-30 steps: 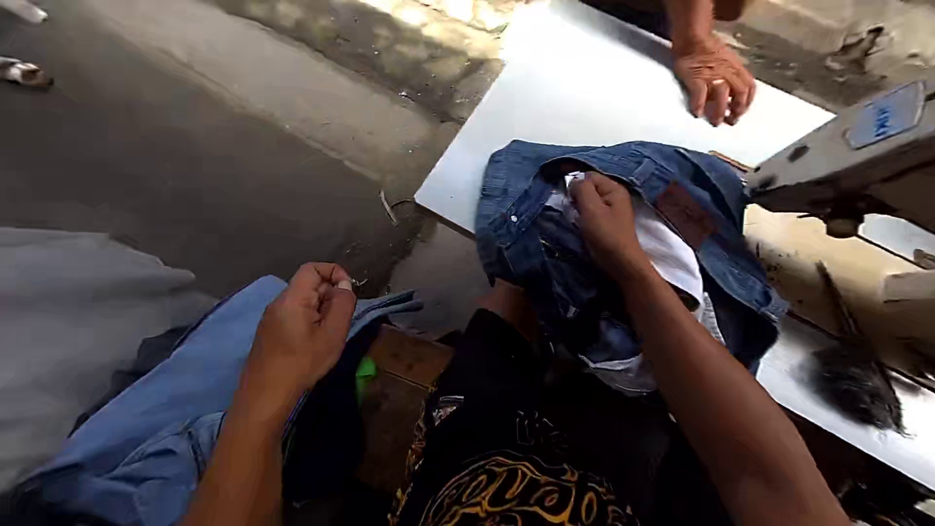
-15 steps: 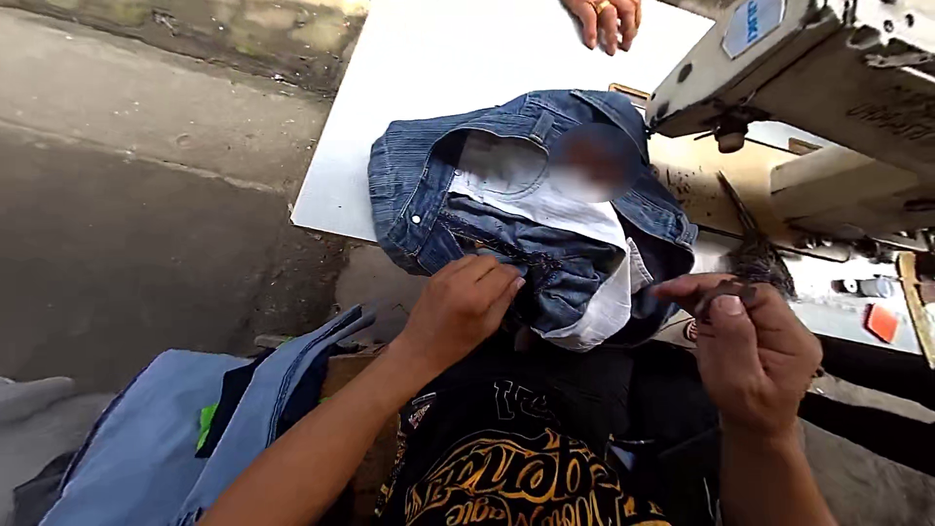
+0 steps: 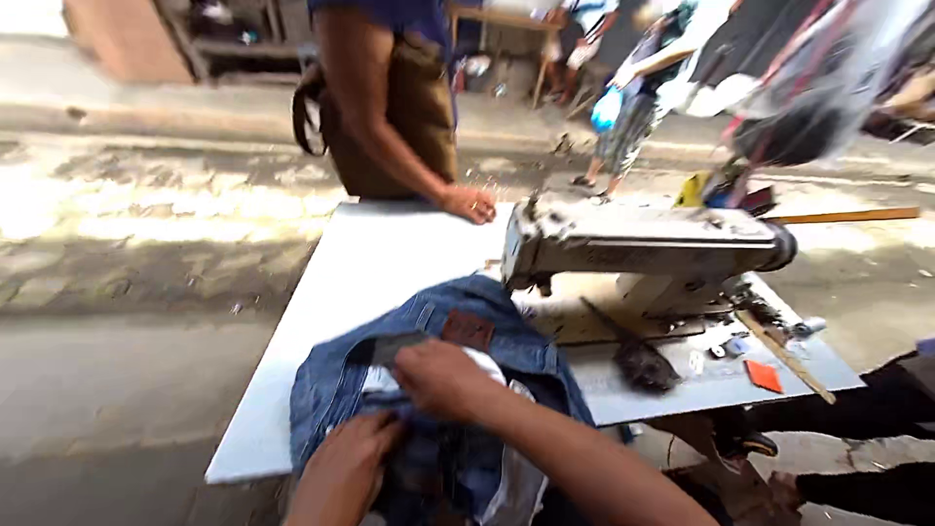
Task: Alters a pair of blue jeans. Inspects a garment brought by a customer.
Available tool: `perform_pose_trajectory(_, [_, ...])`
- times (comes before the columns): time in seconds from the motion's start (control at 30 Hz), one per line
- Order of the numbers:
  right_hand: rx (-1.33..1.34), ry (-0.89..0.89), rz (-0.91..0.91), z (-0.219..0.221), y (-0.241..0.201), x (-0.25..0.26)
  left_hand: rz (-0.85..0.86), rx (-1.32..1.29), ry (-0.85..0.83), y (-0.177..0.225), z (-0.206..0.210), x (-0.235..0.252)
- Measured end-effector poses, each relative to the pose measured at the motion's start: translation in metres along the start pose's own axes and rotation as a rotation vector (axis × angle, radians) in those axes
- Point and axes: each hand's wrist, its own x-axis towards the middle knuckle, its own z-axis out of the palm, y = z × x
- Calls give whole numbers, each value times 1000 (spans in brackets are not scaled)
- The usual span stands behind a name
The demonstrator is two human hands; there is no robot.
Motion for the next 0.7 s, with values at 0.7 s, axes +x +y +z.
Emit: perform_pose_trajectory(0.7, [-339, 399, 28, -36, -29, 56, 353, 124, 341, -2, -74, 27])
